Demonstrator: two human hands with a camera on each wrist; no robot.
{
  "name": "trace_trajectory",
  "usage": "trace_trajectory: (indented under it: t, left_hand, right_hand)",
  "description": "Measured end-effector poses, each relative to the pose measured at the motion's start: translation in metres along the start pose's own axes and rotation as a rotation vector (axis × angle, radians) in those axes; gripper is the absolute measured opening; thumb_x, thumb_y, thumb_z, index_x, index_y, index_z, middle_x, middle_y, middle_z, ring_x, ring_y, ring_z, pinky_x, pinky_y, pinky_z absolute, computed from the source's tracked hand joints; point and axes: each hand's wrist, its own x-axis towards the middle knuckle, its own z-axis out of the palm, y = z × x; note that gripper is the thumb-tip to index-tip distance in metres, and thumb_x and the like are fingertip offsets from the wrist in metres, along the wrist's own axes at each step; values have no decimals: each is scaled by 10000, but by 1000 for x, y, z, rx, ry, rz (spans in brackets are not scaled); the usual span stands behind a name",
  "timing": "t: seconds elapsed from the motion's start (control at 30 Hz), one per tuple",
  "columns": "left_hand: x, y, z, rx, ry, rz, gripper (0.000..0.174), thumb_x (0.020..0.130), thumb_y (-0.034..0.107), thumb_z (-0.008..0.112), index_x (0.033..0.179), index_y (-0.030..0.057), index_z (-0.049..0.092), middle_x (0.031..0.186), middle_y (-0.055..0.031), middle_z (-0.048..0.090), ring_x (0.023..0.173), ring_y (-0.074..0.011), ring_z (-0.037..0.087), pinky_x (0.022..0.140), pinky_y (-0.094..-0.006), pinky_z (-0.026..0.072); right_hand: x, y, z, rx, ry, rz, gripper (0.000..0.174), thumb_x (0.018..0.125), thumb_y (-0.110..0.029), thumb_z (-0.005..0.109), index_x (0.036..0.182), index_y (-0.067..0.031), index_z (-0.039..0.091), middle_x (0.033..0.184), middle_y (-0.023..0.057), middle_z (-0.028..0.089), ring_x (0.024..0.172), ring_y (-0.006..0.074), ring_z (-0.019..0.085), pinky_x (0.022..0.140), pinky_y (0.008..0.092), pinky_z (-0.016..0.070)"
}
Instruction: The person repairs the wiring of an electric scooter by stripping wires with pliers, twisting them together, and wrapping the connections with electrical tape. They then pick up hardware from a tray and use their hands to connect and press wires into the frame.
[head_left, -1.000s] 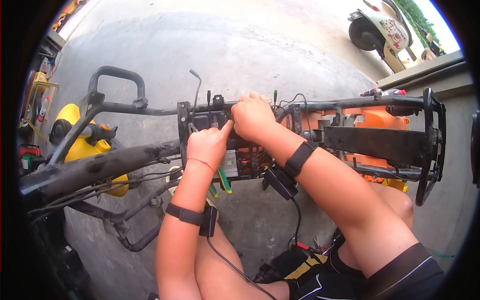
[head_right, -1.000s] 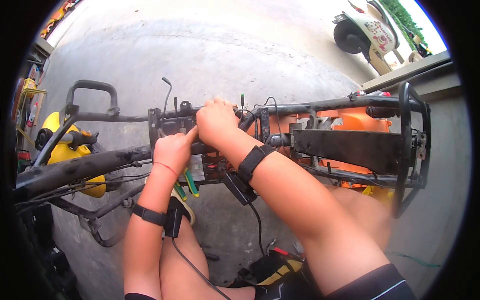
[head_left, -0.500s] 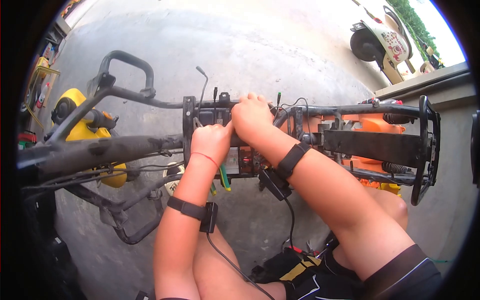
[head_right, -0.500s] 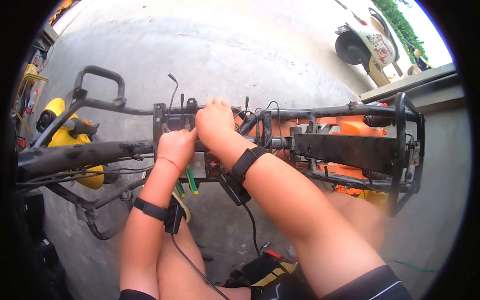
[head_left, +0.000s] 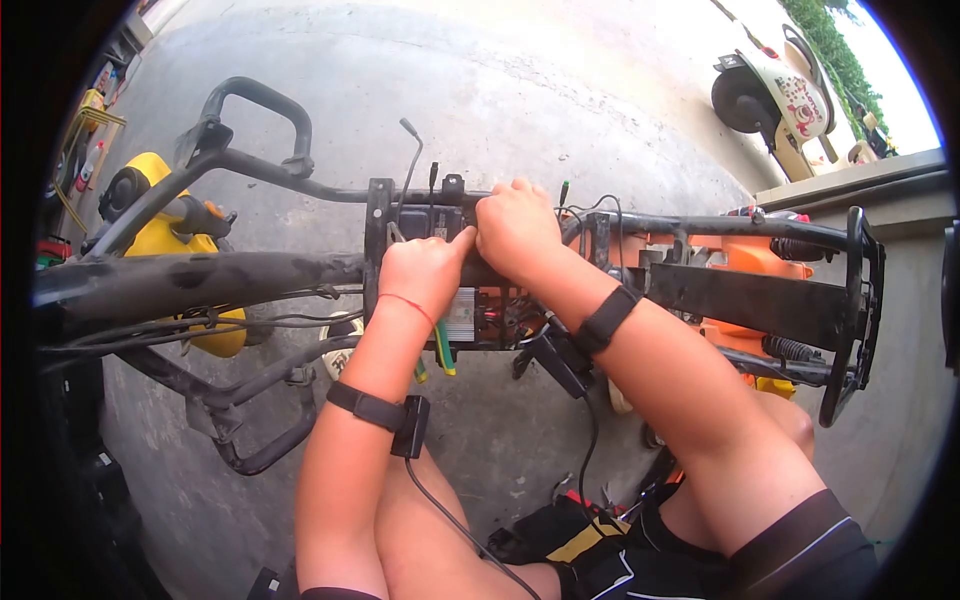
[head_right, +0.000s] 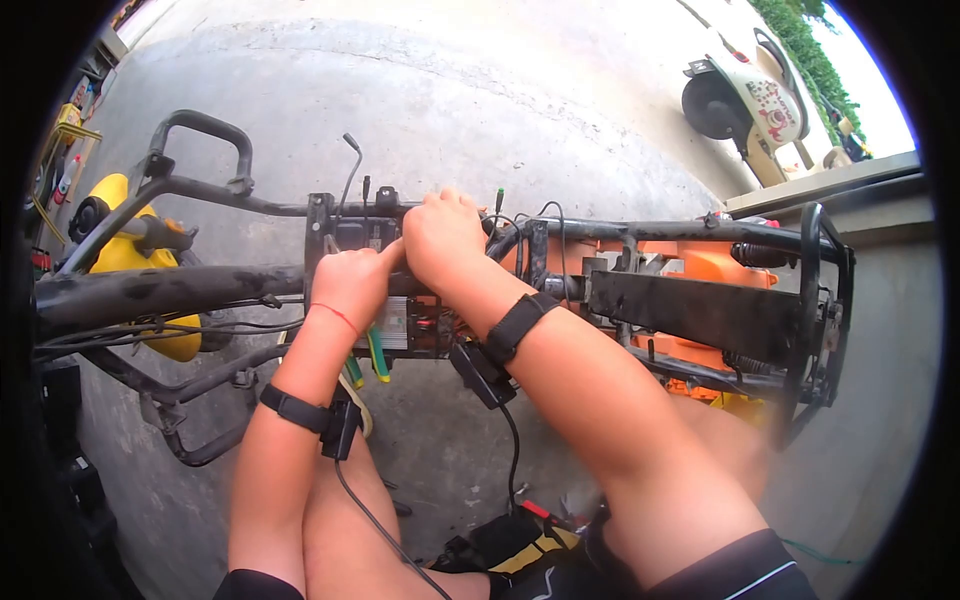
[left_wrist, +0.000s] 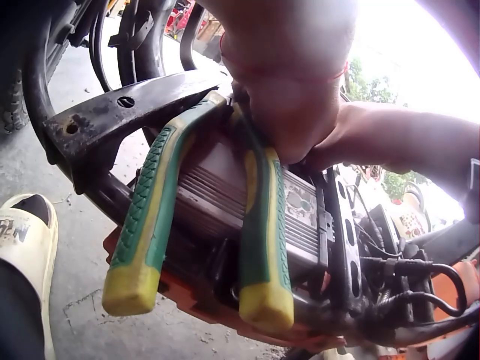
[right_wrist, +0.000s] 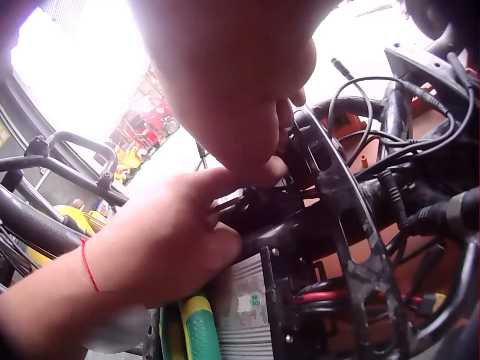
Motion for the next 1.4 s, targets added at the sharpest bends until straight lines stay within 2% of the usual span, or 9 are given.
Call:
trace_trajectory:
  t: [0.17, 0.23, 0.33, 0.67, 0.73, 0.97, 1.07, 1.13, 1.4]
  left_hand:
    - [-1, 1, -1, -9, 11, -1, 428, 853, 100, 538, 1233, 279, 615, 686, -40, 646, 649, -241, 676, 551, -378, 527]
    - [-1, 2, -3, -15, 11, -2, 419, 854, 100, 536, 1228, 268, 621, 692, -40, 644, 653, -241, 677, 559, -384, 529]
    - [-2, 0, -1, -18, 41, 10, 420, 856, 100, 533, 1232, 268, 619, 696, -44, 646, 655, -245, 677, 561, -387, 531]
    - [-1, 0, -1, -27, 13, -1, 431, 871, 100, 519, 1258, 275, 590, 708, -60, 656, 664, -251, 681, 573, -396, 540]
    - [-2, 1, 1, -12, 96, 15, 342, 878, 127, 537, 1174, 260, 647, 671, -36, 652, 635, -224, 684, 537, -363, 537]
    - [-2, 2, 0, -23, 83, 2, 304, 881, 123, 531, 1137, 236, 649, 677, -46, 664, 641, -232, 688, 534, -368, 537]
    - [-1, 2, 1, -30, 87, -6, 274, 885, 128, 529, 1113, 220, 651, 680, -49, 667, 638, -234, 689, 532, -370, 536]
    - [-3, 1, 2, -59, 114, 2, 249, 886, 132, 529, 1087, 213, 653, 676, -46, 669, 634, -233, 689, 531, -371, 533]
    - [-3, 0, 2, -76, 104, -10, 209, 891, 136, 527, 1044, 198, 655, 665, -42, 673, 633, -232, 693, 530, -363, 527]
  right_hand:
    - [5, 28, -11, 114, 15, -52, 155, 751, -190, 675, 856, -122, 767, 896, 88, 675, 942, 299, 597, 838, 401, 501]
    - [3, 36, -11, 217, 104, -202, 115, 771, -172, 669, 823, -115, 753, 876, 76, 653, 926, 293, 583, 848, 404, 483]
    - [-1, 35, -4, 173, 113, -277, 74, 773, -160, 671, 774, -120, 733, 883, 59, 626, 956, 278, 559, 880, 391, 449]
    - [-8, 8, 4, -6, 160, -217, 62, 726, -149, 661, 719, -114, 711, 899, 38, 607, 999, 249, 531, 902, 384, 405]
    - [-8, 5, 5, -46, 129, -201, 67, 711, -152, 662, 711, -110, 713, 897, 43, 613, 997, 249, 530, 899, 375, 399]
    - [-12, -5, 6, -89, 133, -138, 72, 711, -162, 666, 715, -112, 717, 872, 41, 617, 1004, 254, 535, 910, 385, 389]
    - [-13, -7, 7, -69, 73, -74, 93, 727, -163, 675, 770, -120, 746, 933, 57, 636, 1065, 259, 537, 948, 394, 372]
    - [-13, -4, 14, -24, 227, -27, 62, 739, -173, 674, 721, -131, 716, 869, 29, 621, 988, 256, 545, 902, 408, 393]
    - [-16, 3, 3, -34, 96, -149, 99, 735, -161, 656, 769, -130, 743, 917, 43, 631, 1049, 249, 531, 944, 394, 373]
